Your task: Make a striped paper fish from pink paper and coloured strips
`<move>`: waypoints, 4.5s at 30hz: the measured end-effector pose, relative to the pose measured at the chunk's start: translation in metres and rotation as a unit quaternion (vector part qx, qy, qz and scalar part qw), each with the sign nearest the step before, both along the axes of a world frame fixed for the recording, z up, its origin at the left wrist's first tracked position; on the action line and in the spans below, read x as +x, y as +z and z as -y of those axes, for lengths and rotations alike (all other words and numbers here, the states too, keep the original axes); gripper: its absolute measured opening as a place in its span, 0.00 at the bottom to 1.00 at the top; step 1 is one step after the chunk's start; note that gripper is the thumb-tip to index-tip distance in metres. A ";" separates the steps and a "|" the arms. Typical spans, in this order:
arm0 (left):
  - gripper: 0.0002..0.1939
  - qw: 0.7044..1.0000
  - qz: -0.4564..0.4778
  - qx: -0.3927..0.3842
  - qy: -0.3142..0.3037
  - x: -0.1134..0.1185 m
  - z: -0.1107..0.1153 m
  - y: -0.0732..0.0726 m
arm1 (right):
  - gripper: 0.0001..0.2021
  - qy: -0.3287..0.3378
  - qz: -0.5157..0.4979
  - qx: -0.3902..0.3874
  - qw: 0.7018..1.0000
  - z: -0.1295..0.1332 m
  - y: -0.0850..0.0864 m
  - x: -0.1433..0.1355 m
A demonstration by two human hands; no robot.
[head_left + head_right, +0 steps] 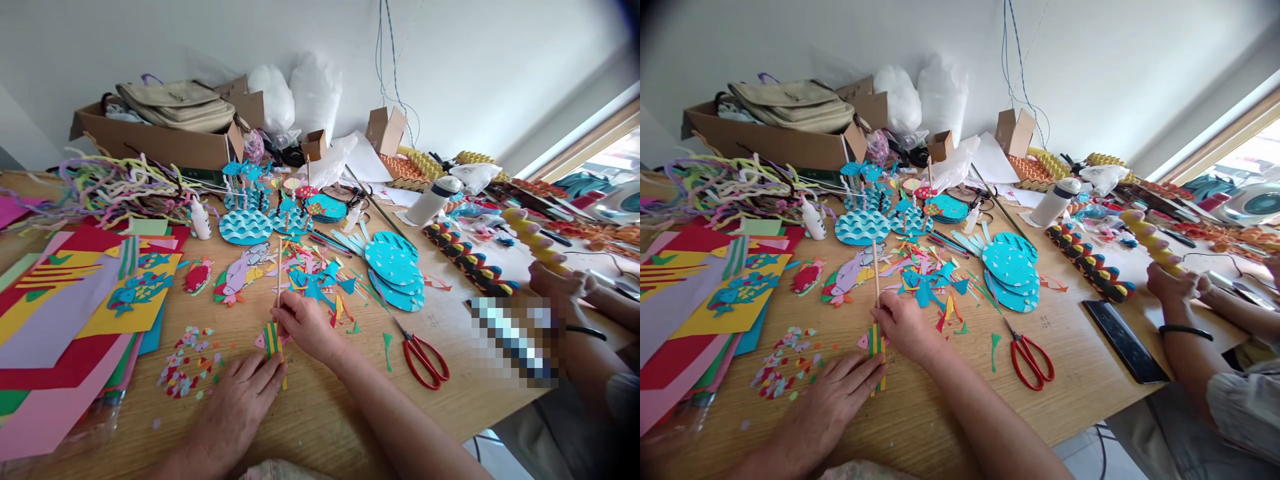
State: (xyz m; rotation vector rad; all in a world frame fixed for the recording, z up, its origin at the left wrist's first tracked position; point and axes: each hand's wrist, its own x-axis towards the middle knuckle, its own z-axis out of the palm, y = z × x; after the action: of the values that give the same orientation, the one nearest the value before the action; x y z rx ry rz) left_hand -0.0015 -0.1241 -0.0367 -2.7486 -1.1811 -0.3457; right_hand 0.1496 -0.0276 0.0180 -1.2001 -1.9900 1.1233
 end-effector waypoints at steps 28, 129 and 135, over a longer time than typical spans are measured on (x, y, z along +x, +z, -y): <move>0.16 1.000 -0.019 -0.009 -0.002 0.001 0.000 0.007 | 0.09 0.015 0.005 0.013 1.000 0.001 -0.005 0.004; 0.20 0.968 0.207 -0.143 0.004 -0.011 -0.071 0.007 | 0.08 0.023 0.066 0.096 0.993 0.053 0.011 0.023; 0.19 0.970 0.206 -0.132 -0.002 -0.011 -0.073 0.003 | 0.09 0.044 0.093 0.085 0.991 0.062 0.015 0.027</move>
State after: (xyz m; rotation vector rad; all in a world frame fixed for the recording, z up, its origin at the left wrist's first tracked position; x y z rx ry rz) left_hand -0.0121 -0.0514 -0.0333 -2.9987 -1.4022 -0.8516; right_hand 0.1763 -0.0898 0.0329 -1.1752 -2.2496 0.8894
